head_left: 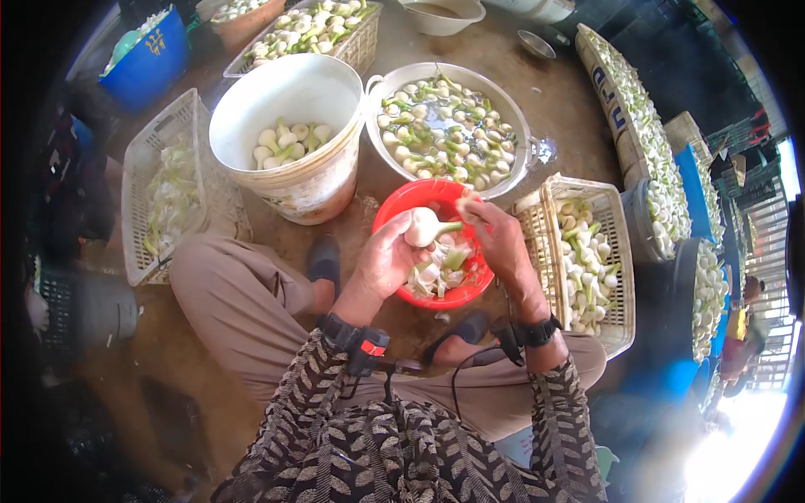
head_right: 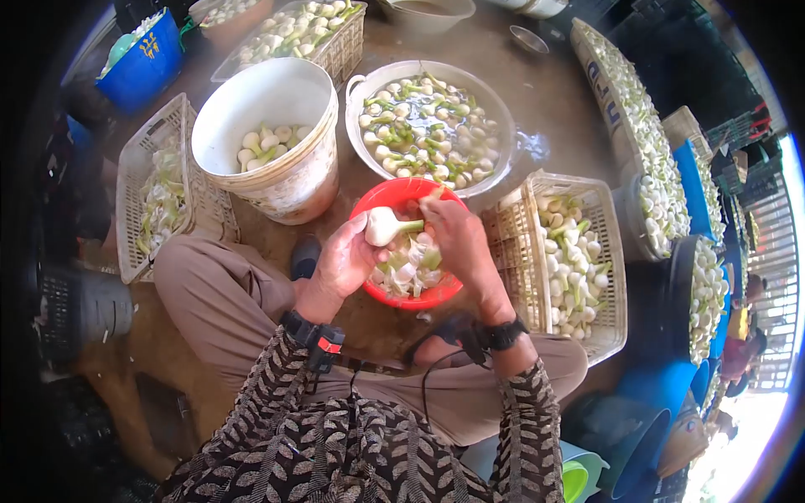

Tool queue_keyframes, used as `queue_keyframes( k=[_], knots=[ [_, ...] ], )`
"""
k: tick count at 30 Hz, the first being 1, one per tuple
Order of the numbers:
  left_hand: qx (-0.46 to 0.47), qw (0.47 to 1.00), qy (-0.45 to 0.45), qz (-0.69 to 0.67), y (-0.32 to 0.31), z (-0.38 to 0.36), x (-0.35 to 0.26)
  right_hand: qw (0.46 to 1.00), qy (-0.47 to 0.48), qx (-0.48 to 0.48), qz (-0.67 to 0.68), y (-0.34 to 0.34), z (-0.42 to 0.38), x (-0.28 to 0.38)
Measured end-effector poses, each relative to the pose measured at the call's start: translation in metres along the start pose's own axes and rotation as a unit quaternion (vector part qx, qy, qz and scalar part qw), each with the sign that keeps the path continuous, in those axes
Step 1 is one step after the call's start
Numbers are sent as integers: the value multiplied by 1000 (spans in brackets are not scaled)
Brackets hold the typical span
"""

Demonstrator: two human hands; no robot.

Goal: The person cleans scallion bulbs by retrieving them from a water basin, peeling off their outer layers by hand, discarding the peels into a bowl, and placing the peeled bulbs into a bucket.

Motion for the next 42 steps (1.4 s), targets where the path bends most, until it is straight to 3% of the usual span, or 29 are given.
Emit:
queue_keyframes(
  k=[2, 4, 5, 9, 12, 15, 16, 18, 23, 26, 28, 32, 34, 36, 38, 40, 42],
  knots=[
    [-31, 999, 17, 17, -2, 0, 11, 1000, 26, 3, 1, -1, -3, 19],
    [-80, 994, 1, 69, 1, 4, 17, 992, 92, 81, -40, -8, -5, 27],
    [-76, 994, 11, 73, 2, 7, 18, 989, 126, 55, -48, -8, -6, 28],
    [-96, 990, 6, 106, 11, 10, 23, 984, 136, 67, -96, -6, -13, 27],
    [-51, 993, 23, 105, 5, 14, 25, 986, 130, 47, -94, -5, -13, 21],
    [-8, 986, 23, 164, 1, 13, 25, 998, -14, 40, -39, -6, -11, -3],
    [-6, 985, 23, 170, -1, 13, 25, 999, -13, 34, -35, -4, -11, -6],
    [6, 991, -12, 137, -10, 11, 18, 990, -101, 61, 80, -6, -10, -16],
    [-37, 984, -15, 172, -15, 14, 21, 988, -94, 85, 88, -8, -16, -18],
    [-39, 967, -35, 249, -18, 19, 16, 999, -36, 24, 32, -9, -14, -19],
    [-24, 952, -25, 305, -23, 15, 11, 969, -195, 28, 151, -12, -17, -34],
    [-71, 941, -9, 331, -17, 16, 24, 981, -132, 20, 141, -6, -11, -29],
    [-66, 959, 5, 277, -13, 16, 25, 970, -186, -37, 149, -3, -10, -51],
    [-63, 973, 12, 221, -8, 14, 23, 979, -173, -100, 33, 21, 1, -53],
    [-1, 996, -9, 91, -11, 10, 14, 983, -97, -34, -155, 23, 2, -71],
    [-1, 999, 8, 44, -10, 9, 8, 992, -121, 3, 29, 10, -12, -78],
    [7, 1000, -8, 25, -8, 11, 5, 996, -83, 11, -7, 5, -9, -52]
  ],
)
Point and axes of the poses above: each hand's wrist, its own z-axis towards the middle knuckle, its own y-axis out of the back of the hand, x = y × z, the point moved 5 cm from there along z, towards the middle knuckle, and after that the axes turned 12 degrees about -x, right-handed, at the moved point
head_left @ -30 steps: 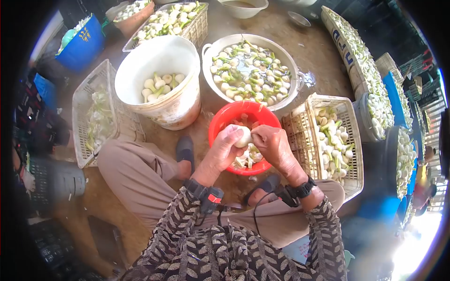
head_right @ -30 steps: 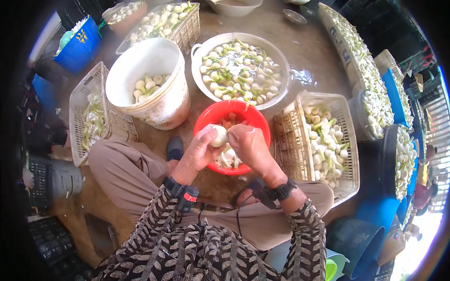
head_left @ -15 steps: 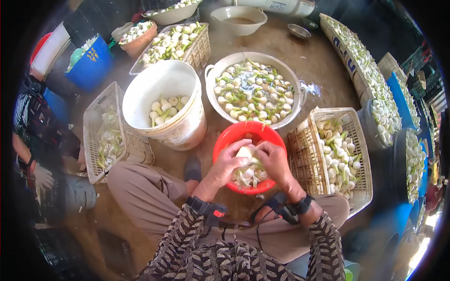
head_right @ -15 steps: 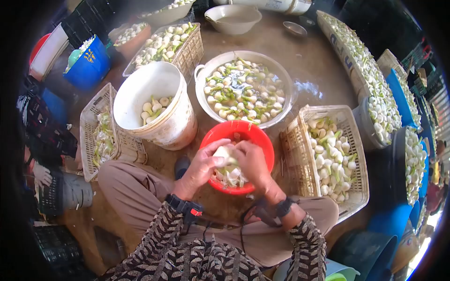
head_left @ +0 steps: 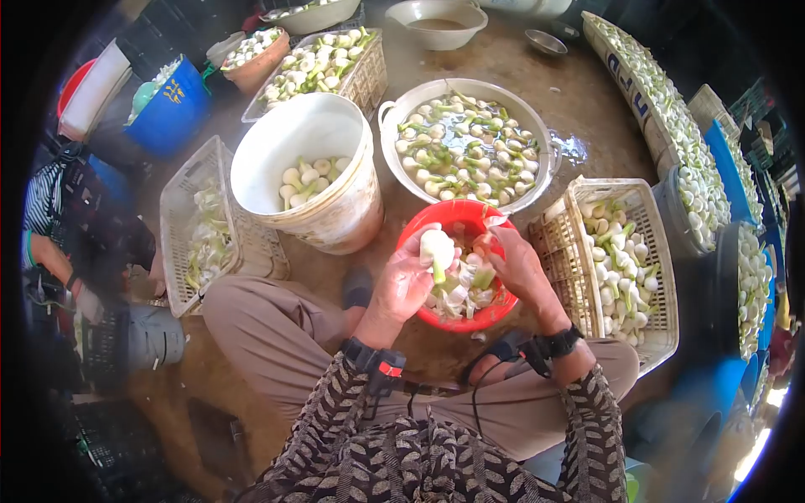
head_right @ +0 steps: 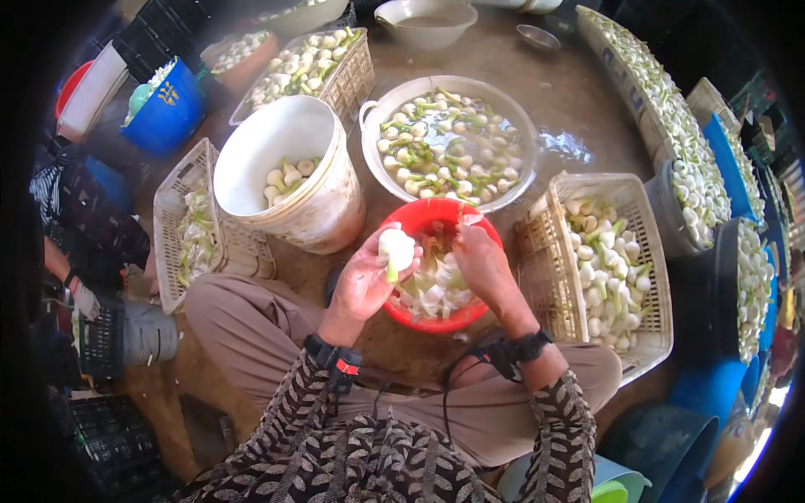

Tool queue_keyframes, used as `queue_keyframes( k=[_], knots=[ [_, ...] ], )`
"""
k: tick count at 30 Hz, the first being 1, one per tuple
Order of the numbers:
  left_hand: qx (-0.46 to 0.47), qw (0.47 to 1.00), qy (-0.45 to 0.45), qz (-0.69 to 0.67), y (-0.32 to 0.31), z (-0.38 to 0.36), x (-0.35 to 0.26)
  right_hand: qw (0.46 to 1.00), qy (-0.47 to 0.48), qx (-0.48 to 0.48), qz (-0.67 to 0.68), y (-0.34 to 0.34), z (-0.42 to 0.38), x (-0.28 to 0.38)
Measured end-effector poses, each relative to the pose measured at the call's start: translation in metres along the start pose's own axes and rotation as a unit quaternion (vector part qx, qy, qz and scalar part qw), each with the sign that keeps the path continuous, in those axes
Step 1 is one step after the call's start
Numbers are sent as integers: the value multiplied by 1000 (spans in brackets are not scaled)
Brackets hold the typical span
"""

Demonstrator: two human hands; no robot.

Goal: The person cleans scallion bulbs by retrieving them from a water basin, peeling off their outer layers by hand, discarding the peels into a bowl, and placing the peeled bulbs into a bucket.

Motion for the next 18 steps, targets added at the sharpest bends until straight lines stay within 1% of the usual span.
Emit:
queue_keyframes(
  k=[1, 2, 4, 5, 6, 7, 8, 9, 10, 11, 12, 13, 14, 16, 17, 18],
  knots=[
    [-4, 1000, 5, -1, 2, 1, 2, 999, 35, 4, -41, -1, -3, 17],
    [1, 1000, 5, -11, -1, 2, 3, 999, 27, 5, -42, -1, -6, 28],
    [7, 1000, 15, -18, -7, 1, 10, 996, 7, 45, 76, -7, -10, 49],
    [8, 1000, 3, -27, -10, 2, 13, 993, -12, 34, 114, -11, -13, 52],
    [8, 999, -11, -35, -13, 2, 14, 993, -16, 30, 114, -13, -14, 46],
    [-29, 999, -8, -37, -11, 2, 15, 997, 10, 12, 76, -17, -13, 39],
    [-30, 999, -6, -37, -10, 4, 18, 999, 37, -2, 40, -18, -11, 39],
    [-38, 999, -28, -8, -9, 7, 19, 998, 60, -20, 20, -16, -11, 39],
    [-47, 997, -49, 22, -7, 9, 20, 998, 59, -18, 22, -15, -10, 39],
    [-48, 997, -50, 23, -10, 9, 22, 998, 5, -6, 60, -13, -8, 37],
    [-53, 993, -83, 62, -13, 8, 20, 994, -49, 6, 97, -11, -7, 33],
    [-58, 987, -115, 100, -16, 8, 19, 989, -77, 34, 125, -11, -6, 29],
    [-58, 987, -113, 99, -16, 9, 21, 989, -78, 34, 123, -10, -6, 27],
    [-102, 956, -184, 203, -17, 16, 26, 986, -99, 107, 78, -7, -11, 20],
    [-167, 895, -210, 356, -9, 9, 18, 998, 53, 18, 3, -20, -14, 23],
    [-199, 821, -220, 487, -4, 5, 13, 999, 39, 10, -27, -27, -18, 17]
  ],
)
Point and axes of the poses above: each hand's wrist, its own z-axis towards the middle knuckle, its own y-axis out of the back of the hand, x = y × z, the point moved 5 cm from there along z, towards the middle knuckle, and after that the axes turned 12 degrees about -x, right-handed, at the moved point
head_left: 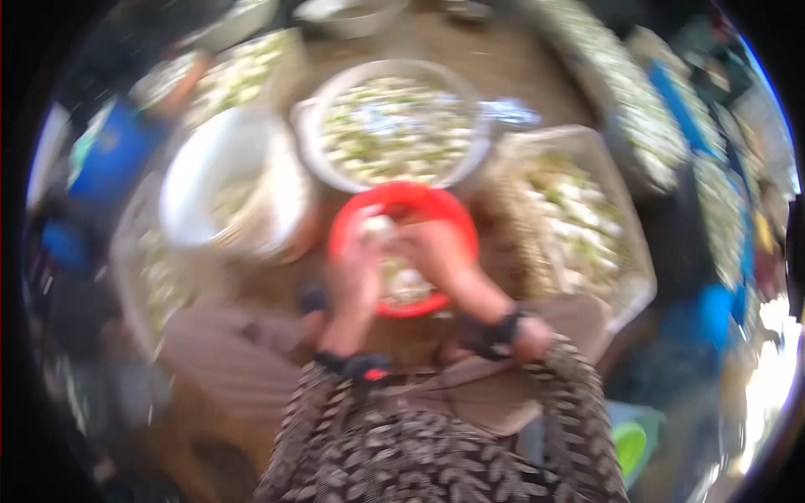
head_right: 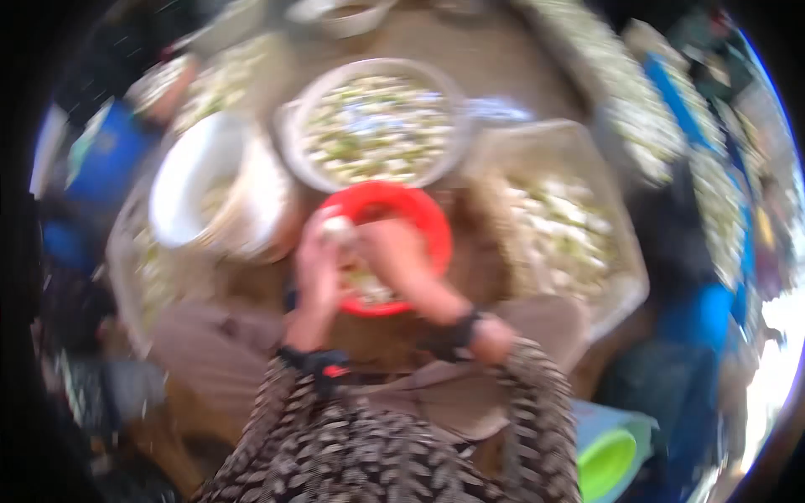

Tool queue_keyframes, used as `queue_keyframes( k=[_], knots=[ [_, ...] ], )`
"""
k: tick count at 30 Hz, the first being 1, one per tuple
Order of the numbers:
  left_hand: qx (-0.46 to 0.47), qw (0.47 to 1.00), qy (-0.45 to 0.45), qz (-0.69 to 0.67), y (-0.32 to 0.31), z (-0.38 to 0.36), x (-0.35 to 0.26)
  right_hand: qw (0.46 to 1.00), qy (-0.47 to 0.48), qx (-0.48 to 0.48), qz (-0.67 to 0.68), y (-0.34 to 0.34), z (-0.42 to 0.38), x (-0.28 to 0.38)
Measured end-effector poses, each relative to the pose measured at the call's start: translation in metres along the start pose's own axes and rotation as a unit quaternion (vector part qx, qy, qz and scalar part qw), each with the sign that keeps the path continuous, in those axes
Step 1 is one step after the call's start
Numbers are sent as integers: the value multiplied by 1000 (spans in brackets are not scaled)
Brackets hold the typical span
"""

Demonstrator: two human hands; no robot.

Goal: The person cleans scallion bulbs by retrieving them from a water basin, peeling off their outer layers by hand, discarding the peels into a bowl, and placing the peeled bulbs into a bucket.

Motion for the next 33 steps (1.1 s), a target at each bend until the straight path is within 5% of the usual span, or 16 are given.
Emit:
queue_keyframes(
  k=[2, 4, 6, 11, 13, 17, 19, 20, 22, 23, 24, 26, 28, 29, 30, 33],
  knots=[
    [-20, 998, -48, 39, -5, -2, -14, 953, 7, 116, -281, -4, 1, 14],
    [-37, 997, -16, -62, -7, 4, 12, 926, 107, 84, -352, -20, -5, 19],
    [0, 986, 67, -150, -19, -6, 12, 935, 149, 50, -318, -23, -12, 9],
    [33, 979, 90, -180, -20, -6, 10, 955, 136, 23, -264, -3, -6, 8],
    [49, 969, 31, -238, -18, -8, -7, 997, -55, -45, 24, 6, 5, -19],
    [-9, 978, -129, -164, -17, -3, -13, 976, -106, -40, 184, 1, -2, -19],
    [78, 989, -94, -89, -26, -6, -21, 978, -92, -56, 177, 12, 1, -23],
    [32, 998, 59, -1, -21, 3, 0, 978, -83, -68, 179, 10, 1, -26],
    [148, 988, 32, 40, -10, 8, 3, 992, -6, -57, 116, 0, 6, -39],
    [177, 979, 61, -76, -10, 4, -5, 992, -67, -21, 102, 8, 1, -33],
    [163, 967, 129, -144, -8, 4, -8, 979, -58, -67, 183, 5, -3, -38],
    [160, 931, 149, -292, -4, 9, -6, 921, -141, 3, 363, -9, -3, -42],
    [148, 893, 210, -369, -12, 5, -4, 915, -116, -33, 385, 11, 5, -19],
    [139, 878, 277, -364, -16, 10, 9, 936, -106, -9, 335, 11, 7, -15],
    [171, 925, 227, -253, -19, 10, 2, 956, -93, 8, 277, 12, 8, -12],
    [191, 886, 229, -354, -15, 5, -12, 929, -152, -23, 337, 13, 5, -1]
  ],
)
Point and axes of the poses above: each hand's wrist, its own z-axis towards the middle knuckle, its own y-axis out of the back of the hand, x = y × z, the point moved 5 cm from there along z, towards the middle knuckle, and after that the axes turned 12 degrees about -x, right-handed, at the moved point
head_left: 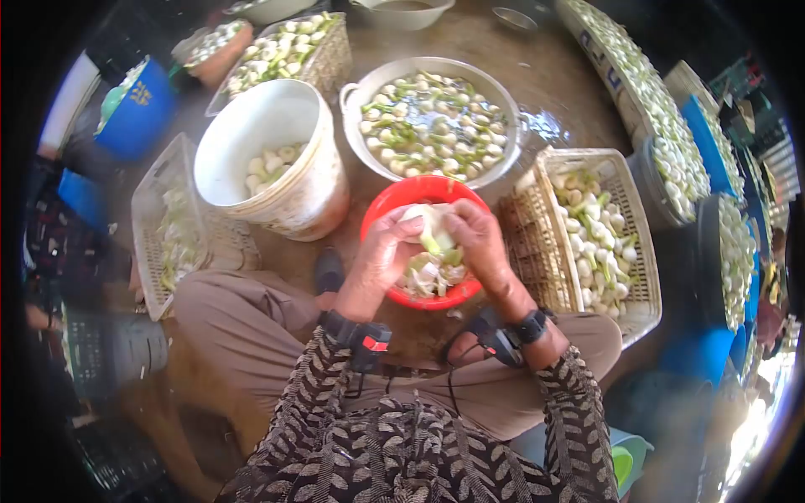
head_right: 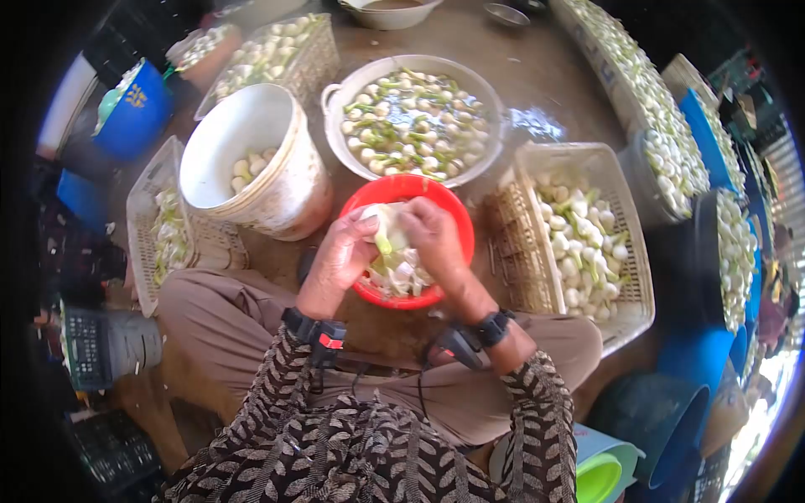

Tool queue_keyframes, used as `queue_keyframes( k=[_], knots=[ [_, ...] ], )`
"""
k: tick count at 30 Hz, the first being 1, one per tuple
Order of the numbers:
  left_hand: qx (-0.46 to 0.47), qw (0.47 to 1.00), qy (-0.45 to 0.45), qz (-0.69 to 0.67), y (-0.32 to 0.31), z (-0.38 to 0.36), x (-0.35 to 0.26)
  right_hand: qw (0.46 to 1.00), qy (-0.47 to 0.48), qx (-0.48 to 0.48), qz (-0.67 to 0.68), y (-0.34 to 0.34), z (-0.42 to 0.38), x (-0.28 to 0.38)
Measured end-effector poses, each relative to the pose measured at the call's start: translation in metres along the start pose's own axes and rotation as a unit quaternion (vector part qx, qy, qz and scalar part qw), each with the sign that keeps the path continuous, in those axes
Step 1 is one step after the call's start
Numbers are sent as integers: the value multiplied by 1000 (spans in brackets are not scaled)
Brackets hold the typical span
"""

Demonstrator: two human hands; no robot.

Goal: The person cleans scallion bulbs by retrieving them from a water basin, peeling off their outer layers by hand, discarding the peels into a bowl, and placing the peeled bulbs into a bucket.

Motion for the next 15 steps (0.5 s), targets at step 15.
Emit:
queue_keyframes(
  k=[15],
  knots=[
    [54, 992, -76, -88, -9, -13, -23, 988, 36, 37, -148, -19, 3, 37]
  ],
)
Point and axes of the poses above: each hand's wrist, its own z-axis towards the middle knuckle, its own y-axis out of the back of the hand, x = y × z, the point moved 5 cm from there along z, towards the middle knuckle, and after that the axes turned 12 degrees about -x, right-handed, at the moved point
